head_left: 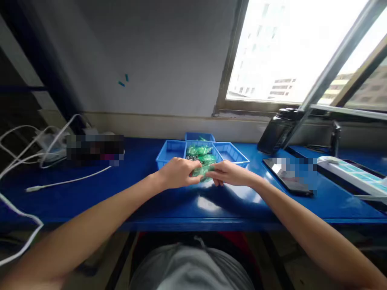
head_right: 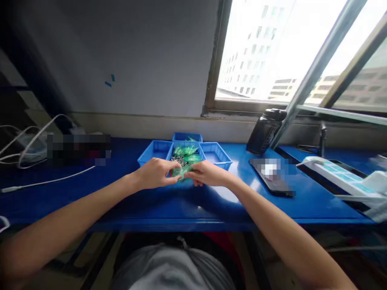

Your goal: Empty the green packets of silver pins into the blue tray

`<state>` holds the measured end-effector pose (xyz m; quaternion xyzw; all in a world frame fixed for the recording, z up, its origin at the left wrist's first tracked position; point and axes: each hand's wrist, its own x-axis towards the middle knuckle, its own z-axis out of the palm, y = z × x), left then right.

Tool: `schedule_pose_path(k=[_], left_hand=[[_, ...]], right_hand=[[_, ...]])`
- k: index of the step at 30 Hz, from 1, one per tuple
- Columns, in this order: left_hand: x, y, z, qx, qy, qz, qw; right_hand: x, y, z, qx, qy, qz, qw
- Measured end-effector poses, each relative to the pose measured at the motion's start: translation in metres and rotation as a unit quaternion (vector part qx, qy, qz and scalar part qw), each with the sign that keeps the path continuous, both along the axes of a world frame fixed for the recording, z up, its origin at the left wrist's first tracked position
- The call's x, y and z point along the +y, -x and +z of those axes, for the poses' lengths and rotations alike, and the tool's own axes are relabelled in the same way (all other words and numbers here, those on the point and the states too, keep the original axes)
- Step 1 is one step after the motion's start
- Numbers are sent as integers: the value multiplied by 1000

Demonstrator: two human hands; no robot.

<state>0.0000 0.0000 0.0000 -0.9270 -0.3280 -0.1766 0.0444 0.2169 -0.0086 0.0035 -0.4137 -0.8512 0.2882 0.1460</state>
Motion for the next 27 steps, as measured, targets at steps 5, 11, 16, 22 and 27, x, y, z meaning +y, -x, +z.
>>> schedule_pose_path(k=[5,11,16,22,27], left_hand=[[-1,-1,4,-2,15,9,1000],[0,0,6,1,42,13,999],[2,1,6,2,51,20,999],[2,1,6,12,49,28,998],[1,0,7,19,47,32,998]], right_hand=[[0,2,-1,-2,2,-2,1000],[1,1,-1,-1,-6,-7,1000],[0,1,0,4,-10,-8,1000],[1,1,-1,1,-10,-6,1000],[2,1,-2,1,-4,-11,1000]])
